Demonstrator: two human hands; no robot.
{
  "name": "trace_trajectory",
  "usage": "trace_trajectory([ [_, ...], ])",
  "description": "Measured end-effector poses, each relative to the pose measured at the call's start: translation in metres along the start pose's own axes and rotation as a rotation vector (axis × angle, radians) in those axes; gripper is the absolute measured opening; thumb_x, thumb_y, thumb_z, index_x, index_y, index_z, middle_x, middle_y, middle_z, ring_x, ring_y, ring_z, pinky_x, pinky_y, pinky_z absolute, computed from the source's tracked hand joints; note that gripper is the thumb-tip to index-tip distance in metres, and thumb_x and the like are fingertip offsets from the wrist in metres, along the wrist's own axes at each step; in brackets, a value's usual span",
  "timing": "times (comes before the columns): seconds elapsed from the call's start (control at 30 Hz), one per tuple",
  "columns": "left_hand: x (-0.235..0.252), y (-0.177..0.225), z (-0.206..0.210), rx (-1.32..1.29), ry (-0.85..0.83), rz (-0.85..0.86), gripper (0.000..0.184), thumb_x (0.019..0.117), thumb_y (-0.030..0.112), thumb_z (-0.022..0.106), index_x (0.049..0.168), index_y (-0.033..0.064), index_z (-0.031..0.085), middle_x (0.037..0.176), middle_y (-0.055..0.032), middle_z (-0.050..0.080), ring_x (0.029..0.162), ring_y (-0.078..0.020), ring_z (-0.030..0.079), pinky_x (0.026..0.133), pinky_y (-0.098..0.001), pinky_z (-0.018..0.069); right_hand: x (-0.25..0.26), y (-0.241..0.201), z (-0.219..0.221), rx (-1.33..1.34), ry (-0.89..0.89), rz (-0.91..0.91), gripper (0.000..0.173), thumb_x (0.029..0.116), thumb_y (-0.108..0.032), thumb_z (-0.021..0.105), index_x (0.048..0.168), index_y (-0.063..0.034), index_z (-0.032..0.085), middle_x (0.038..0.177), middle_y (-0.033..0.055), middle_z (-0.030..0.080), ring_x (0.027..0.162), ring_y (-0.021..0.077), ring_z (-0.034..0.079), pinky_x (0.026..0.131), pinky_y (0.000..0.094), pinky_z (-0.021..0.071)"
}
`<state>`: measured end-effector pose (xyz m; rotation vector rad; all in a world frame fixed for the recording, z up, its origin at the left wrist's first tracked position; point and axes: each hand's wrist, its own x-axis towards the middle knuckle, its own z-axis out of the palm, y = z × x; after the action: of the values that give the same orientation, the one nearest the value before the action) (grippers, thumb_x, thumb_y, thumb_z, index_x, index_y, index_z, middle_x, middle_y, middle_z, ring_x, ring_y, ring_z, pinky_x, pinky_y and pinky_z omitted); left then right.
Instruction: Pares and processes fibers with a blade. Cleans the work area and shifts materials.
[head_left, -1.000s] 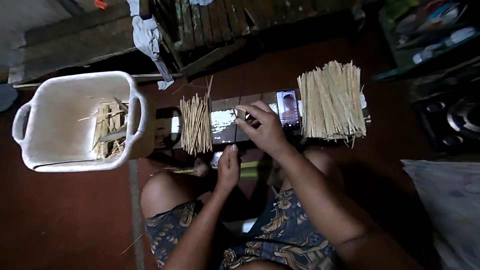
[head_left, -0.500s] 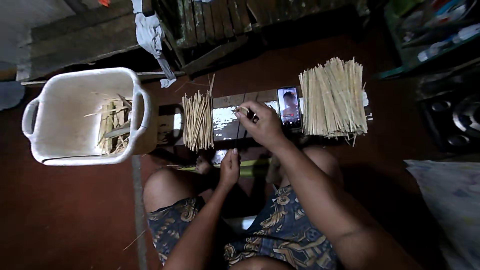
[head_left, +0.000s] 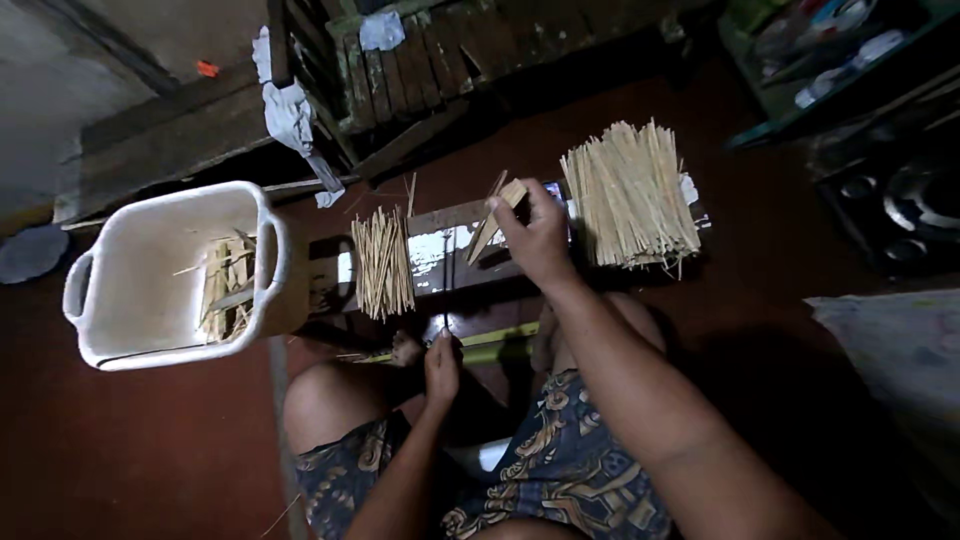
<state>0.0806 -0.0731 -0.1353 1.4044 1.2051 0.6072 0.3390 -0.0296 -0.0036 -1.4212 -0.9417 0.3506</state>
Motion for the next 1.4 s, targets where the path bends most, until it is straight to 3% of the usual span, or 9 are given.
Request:
trace_trajectory([
  [0.17, 0.01, 0.041, -0.006, -0.126, 0.034, 0.112, 0.038, 0.1117, 0.032, 0.039, 0.11, 0.0035, 0.063, 0.065, -0.0001, 0.053, 0.049, -0.0111, 0.049, 0.045, -0.0282, 0.0469, -0.016, -0.004, -0.003, -0.027, -0.378, 0.311, 0.025, 0.0968, -0.022, 0.069, 0.118, -0.0073, 0.068, 0.095, 0.006, 0.074, 0.081, 0.0171, 0.072, 0.075, 0.042, 0.0634],
  [0.33, 0.023, 0.084, -0.004, -0.139, -0.051, 0.158, 0.024, 0.1047, 0.023, 0.059, 0.112, 0.0011, 0.065, 0.077, -0.0048, 0.062, 0.058, -0.0135, 0.056, 0.053, -0.0293, 0.0515, -0.039, -0.012, 0.021, -0.018, -0.566, 0.323, 0.014, 0.098, -0.021, 0.069, 0.106, -0.0094, 0.068, 0.085, 0.0054, 0.072, 0.071, 0.0171, 0.07, 0.064, 0.0411, 0.0615],
  [0.47, 0.034, 0.09, -0.005, -0.168, -0.072, 0.138, 0.022, 0.1036, 0.022, 0.062, 0.108, 0.0, 0.064, 0.07, -0.0063, 0.059, 0.05, -0.0145, 0.053, 0.046, -0.0294, 0.0486, -0.036, -0.009, 0.021, -0.016, -0.533, 0.308, 0.016, 0.0992, -0.026, 0.069, 0.1, -0.0106, 0.069, 0.08, 0.0042, 0.071, 0.064, 0.0167, 0.068, 0.057, 0.0395, 0.0587],
  [0.57, 0.051, 0.094, -0.011, -0.085, -0.025, 0.125, 0.023, 0.1038, 0.025, 0.062, 0.109, 0.0038, 0.067, 0.073, -0.0067, 0.064, 0.055, -0.0152, 0.057, 0.051, -0.031, 0.0523, -0.021, -0.001, 0.019, 0.009, -0.454, 0.266, 0.024, 0.1007, -0.031, 0.067, 0.113, -0.0117, 0.073, 0.097, 0.0003, 0.075, 0.082, 0.0119, 0.072, 0.077, 0.0378, 0.0639],
  [0.63, 0.067, 0.091, -0.014, 0.049, 0.035, 0.113, 0.023, 0.1028, 0.029, 0.063, 0.108, 0.0065, 0.067, 0.074, -0.0048, 0.064, 0.056, -0.0148, 0.058, 0.052, -0.0321, 0.0522, -0.013, -0.001, 0.013, 0.007, -0.366, 0.196, 0.024, 0.1014, -0.031, 0.066, 0.116, -0.0127, 0.073, 0.103, -0.0007, 0.074, 0.086, 0.0105, 0.072, 0.079, 0.0358, 0.0636],
  [0.93, 0.116, 0.095, -0.015, 0.424, 0.086, 0.077, 0.039, 0.1017, 0.049, 0.059, 0.115, 0.0133, 0.07, 0.082, -0.0073, 0.068, 0.068, -0.0214, 0.065, 0.066, -0.0481, 0.0571, -0.017, -0.011, -0.001, -0.098, -0.277, -0.04, 0.026, 0.1012, -0.022, 0.068, 0.126, -0.0143, 0.073, 0.114, 0.0038, 0.066, 0.09, 0.0098, 0.067, 0.072, 0.0286, 0.0612],
  [1.13, 0.075, 0.102, -0.016, 0.205, 0.05, 0.204, 0.049, 0.1097, 0.048, 0.037, 0.112, 0.0105, 0.069, 0.068, -0.0035, 0.055, 0.056, -0.017, 0.053, 0.053, -0.0368, 0.0496, -0.019, -0.011, 0.0, -0.159, -0.311, -0.023, 0.026, 0.097, -0.019, 0.073, 0.122, -0.0162, 0.074, 0.11, 0.0036, 0.068, 0.081, 0.0104, 0.068, 0.063, 0.0292, 0.0605],
  [1.23, 0.046, 0.108, -0.012, 0.075, -0.014, 0.31, 0.054, 0.1118, 0.044, 0.03, 0.107, 0.0072, 0.068, 0.067, -0.0032, 0.057, 0.054, -0.0156, 0.053, 0.051, -0.0344, 0.0504, -0.018, -0.007, 0.006, -0.162, -0.295, -0.061, 0.02, 0.0957, -0.02, 0.074, 0.115, -0.0142, 0.075, 0.107, 0.0006, 0.071, 0.084, 0.007, 0.07, 0.069, 0.026, 0.0628],
  [1.4, 0.017, 0.117, -0.003, -0.037, -0.044, 0.402, 0.048, 0.1123, 0.041, 0.033, 0.101, 0.0063, 0.065, 0.068, -0.0031, 0.055, 0.054, -0.0155, 0.053, 0.05, -0.0325, 0.0499, -0.021, -0.004, 0.013, -0.144, -0.281, -0.109, 0.017, 0.0954, -0.019, 0.073, 0.111, -0.0132, 0.078, 0.1, 0.0, 0.07, 0.083, 0.0062, 0.068, 0.069, 0.0248, 0.0612],
])
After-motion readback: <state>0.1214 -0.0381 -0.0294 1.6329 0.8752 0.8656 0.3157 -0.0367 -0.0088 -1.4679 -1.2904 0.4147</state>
